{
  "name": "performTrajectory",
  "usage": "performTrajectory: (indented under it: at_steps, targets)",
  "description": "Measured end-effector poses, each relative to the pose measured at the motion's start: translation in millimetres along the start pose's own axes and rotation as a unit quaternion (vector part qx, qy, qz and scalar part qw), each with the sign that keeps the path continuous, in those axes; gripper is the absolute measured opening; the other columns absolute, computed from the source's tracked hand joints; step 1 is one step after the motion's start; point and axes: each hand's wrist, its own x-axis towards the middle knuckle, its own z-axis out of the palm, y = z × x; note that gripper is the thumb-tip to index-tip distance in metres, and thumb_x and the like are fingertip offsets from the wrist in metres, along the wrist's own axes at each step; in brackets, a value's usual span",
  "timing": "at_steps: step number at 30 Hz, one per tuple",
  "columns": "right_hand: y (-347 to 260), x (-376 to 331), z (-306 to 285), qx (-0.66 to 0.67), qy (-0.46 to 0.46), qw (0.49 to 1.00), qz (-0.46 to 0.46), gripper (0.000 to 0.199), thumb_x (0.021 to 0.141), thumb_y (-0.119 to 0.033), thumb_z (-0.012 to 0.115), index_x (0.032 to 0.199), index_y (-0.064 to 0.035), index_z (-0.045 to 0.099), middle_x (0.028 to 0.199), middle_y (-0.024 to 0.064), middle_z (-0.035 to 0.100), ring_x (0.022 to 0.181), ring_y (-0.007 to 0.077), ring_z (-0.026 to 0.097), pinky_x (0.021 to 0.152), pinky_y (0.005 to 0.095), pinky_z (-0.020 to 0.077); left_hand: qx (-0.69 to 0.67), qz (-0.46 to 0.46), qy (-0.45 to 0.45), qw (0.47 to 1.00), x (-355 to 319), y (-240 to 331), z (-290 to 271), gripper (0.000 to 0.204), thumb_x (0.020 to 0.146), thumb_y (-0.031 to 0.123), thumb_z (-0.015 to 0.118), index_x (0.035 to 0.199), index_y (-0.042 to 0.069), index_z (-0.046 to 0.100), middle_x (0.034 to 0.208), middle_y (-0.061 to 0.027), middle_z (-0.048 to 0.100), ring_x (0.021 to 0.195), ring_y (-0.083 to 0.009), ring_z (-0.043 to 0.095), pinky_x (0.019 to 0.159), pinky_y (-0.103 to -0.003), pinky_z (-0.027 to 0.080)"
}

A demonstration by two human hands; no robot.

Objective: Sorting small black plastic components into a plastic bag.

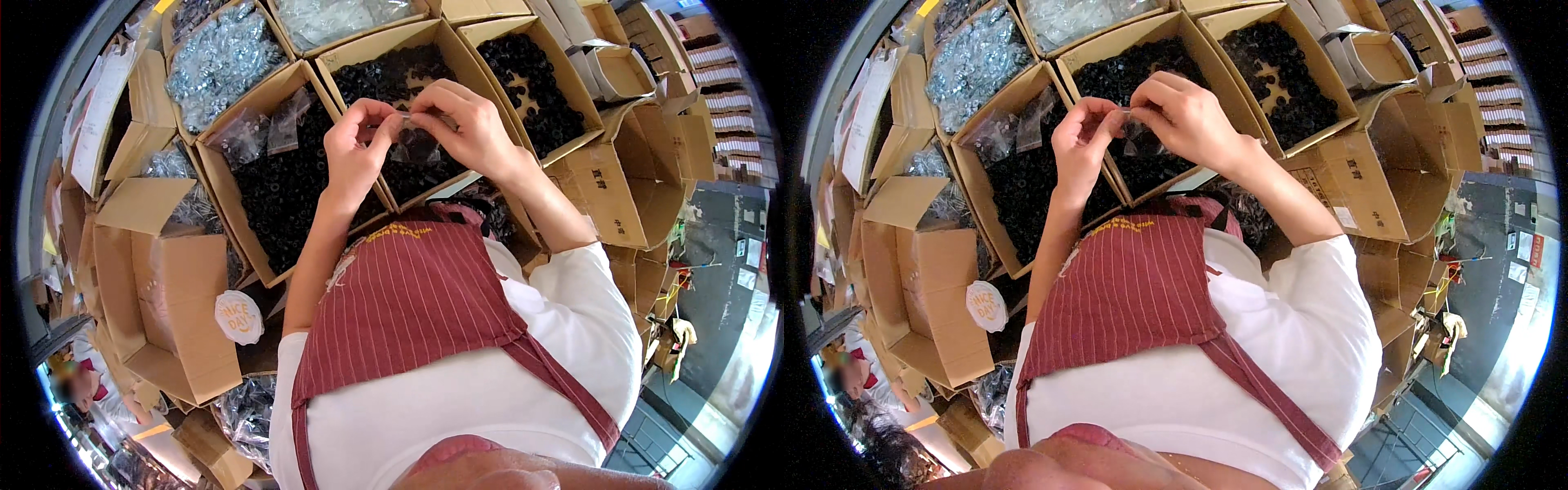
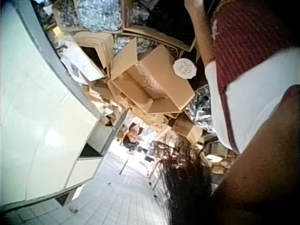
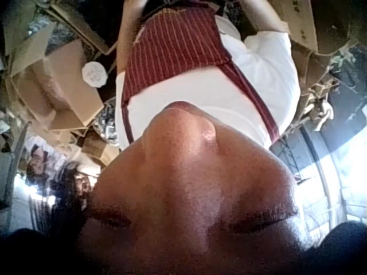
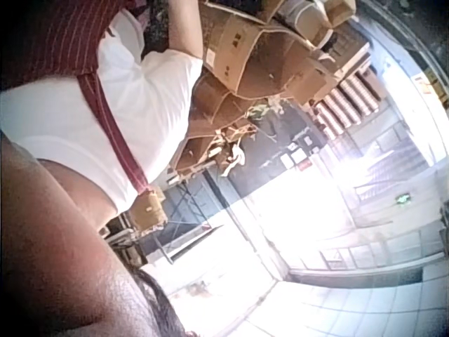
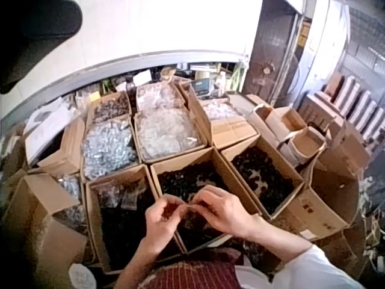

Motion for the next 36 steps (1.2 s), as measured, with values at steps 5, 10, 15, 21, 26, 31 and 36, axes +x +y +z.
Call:
performTrajectory:
  at_steps: [5, 10, 15, 21, 26, 31, 36]
  targets:
    - [-3.8, 0.0, 6.8, 0.057, -0.001, 0.998, 0.001, 0.015, 0.085, -0.008, 0.069, 0.095, -0.0008, 0.061, 0.087, 0.0131, 0.061, 0.081, 0.0326, 0.062, 0.071, 0.0389, 0.0513, 0.138, 0.090, -0.015, 0.986, -2.1, 10.5, -1.4, 0.004, 0.091, 0.001, 0.065, 0.093, -0.001, 0.065, 0.085, -0.0016, 0.065, 0.075, -0.0063, 0.058, 0.068, -0.022, 0.046]
    - [-0.9, -0.7, 10.8, 0.038, -0.015, 0.999, -0.028, 0.012, 0.086, -0.008, 0.067, 0.093, -0.0011, 0.060, 0.086, 0.0133, 0.061, 0.080, 0.0338, 0.061, 0.073, 0.0403, 0.0490, 0.126, 0.145, -0.016, 0.981, -0.9, 9.7, -3.5, 0.004, 0.090, -0.001, 0.063, 0.093, -0.002, 0.065, 0.083, -0.0013, 0.064, 0.076, -0.0070, 0.057, 0.069, -0.024, 0.046]
    - [-10.3, 2.7, -0.7, -0.007, -0.019, 0.997, -0.072, 0.010, 0.084, -0.008, 0.066, 0.089, -0.0033, 0.058, 0.083, 0.0113, 0.058, 0.081, 0.0312, 0.060, 0.081, 0.0398, 0.0455, 0.094, 0.136, -0.022, 0.986, -0.5, 9.3, -6.2, 0.005, 0.089, -0.003, 0.062, 0.093, -0.003, 0.066, 0.084, -0.0015, 0.065, 0.076, -0.0076, 0.058, 0.070, -0.023, 0.047]
    - [-2.6, 2.7, -3.6, -0.135, 0.029, 0.978, -0.154, 0.013, 0.082, -0.009, 0.067, 0.090, -0.0050, 0.057, 0.084, 0.0086, 0.057, 0.084, 0.0284, 0.060, 0.089, 0.0410, 0.0438, 0.017, 0.065, -0.002, 0.998, 1.2, 7.8, -7.5, 0.004, 0.091, -0.002, 0.063, 0.094, -0.004, 0.065, 0.083, -0.0026, 0.065, 0.074, -0.0077, 0.060, 0.070, -0.022, 0.048]
    - [0.8, 3.1, 4.5, -0.155, 0.031, 0.966, -0.206, 0.020, 0.083, -0.010, 0.069, 0.096, -0.0043, 0.056, 0.087, 0.0085, 0.058, 0.087, 0.0287, 0.061, 0.090, 0.0407, 0.0447, 0.020, 0.051, -0.029, 0.998, -1.7, 6.7, -4.2, 0.005, 0.091, -0.001, 0.066, 0.095, -0.003, 0.067, 0.084, -0.0026, 0.066, 0.073, -0.0077, 0.059, 0.067, -0.022, 0.048]
    - [-1.8, -1.0, 8.9, -0.154, 0.035, 0.969, -0.190, 0.019, 0.081, -0.009, 0.069, 0.092, -0.0037, 0.054, 0.085, 0.0090, 0.056, 0.084, 0.0281, 0.060, 0.087, 0.0400, 0.0449, 0.043, 0.087, -0.036, 0.995, -2.1, 6.5, -3.7, 0.004, 0.091, -0.001, 0.065, 0.094, -0.003, 0.066, 0.084, -0.0018, 0.066, 0.073, -0.0066, 0.058, 0.066, -0.021, 0.046]
    - [-3.4, -5.7, 1.6, -0.159, 0.031, 0.966, -0.203, 0.020, 0.077, -0.009, 0.068, 0.085, -0.0039, 0.050, 0.080, 0.0086, 0.052, 0.081, 0.0275, 0.058, 0.088, 0.0400, 0.0452, 0.036, 0.126, -0.037, 0.991, -1.5, 10.5, -2.6, 0.002, 0.089, -0.003, 0.064, 0.091, -0.003, 0.065, 0.085, -0.0014, 0.065, 0.074, -0.0062, 0.057, 0.068, -0.021, 0.045]
